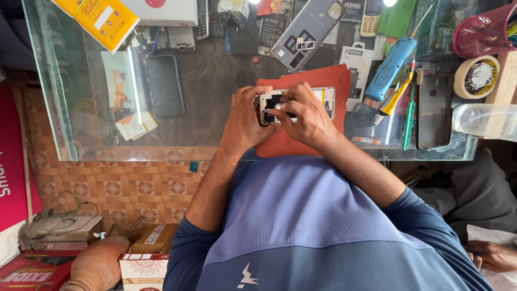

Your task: The person uses a blue screwdriver to remove screws from the internal frame of a disassembled white smartphone. They then use a hot air gun to heat the back cover of a separate grey smartphone, likely to soften adhesive for removal.

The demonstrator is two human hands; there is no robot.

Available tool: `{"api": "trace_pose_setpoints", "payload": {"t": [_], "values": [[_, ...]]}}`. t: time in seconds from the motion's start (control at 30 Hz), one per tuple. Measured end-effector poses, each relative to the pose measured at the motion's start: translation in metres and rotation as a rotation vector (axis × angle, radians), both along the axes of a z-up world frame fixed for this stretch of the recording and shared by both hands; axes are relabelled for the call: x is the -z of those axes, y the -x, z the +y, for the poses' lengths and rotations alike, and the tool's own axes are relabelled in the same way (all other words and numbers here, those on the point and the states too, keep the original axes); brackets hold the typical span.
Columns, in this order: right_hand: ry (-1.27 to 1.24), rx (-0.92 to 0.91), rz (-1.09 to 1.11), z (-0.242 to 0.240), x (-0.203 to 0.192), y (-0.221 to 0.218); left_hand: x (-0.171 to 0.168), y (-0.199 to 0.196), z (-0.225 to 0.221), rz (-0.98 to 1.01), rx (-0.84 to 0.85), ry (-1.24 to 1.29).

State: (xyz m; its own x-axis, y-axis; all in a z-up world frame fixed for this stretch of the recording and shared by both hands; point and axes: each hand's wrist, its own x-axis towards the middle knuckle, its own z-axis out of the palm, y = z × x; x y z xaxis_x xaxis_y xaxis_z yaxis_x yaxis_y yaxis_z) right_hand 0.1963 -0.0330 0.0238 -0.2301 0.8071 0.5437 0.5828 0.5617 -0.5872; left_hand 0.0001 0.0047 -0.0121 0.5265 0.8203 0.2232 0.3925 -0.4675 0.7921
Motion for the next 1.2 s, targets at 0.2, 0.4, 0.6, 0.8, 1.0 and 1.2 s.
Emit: {"api": "trace_pose_setpoints", "payload": {"t": [0.2,0.4,0.6,0.8,1.0,1.2], "values": [[0.185,0.1,0.058,-0.007,0.015,0.004,-0.002,-0.001,-0.001,-0.058,-0.008,-0.011],[0.178,-0.057,0.226,-0.007,0.012,0.001,0.0,0.0,-0.002,-0.025,-0.016,-0.006],[0.251,0.094,-0.048,-0.011,0.012,0.002,0.006,-0.001,-0.003,-0.081,0.01,0.012],[0.207,0.529,0.038,-0.022,-0.003,-0.053,0.002,-0.012,-0.005,-0.12,0.03,0.025],[0.261,0.693,-0.497,-0.028,-0.011,-0.101,-0.032,-0.033,0.01,-0.052,0.052,-0.177],[0.295,0.716,-0.667,-0.028,-0.006,-0.101,-0.029,-0.074,0.068,0.087,-0.04,-0.305]]}}
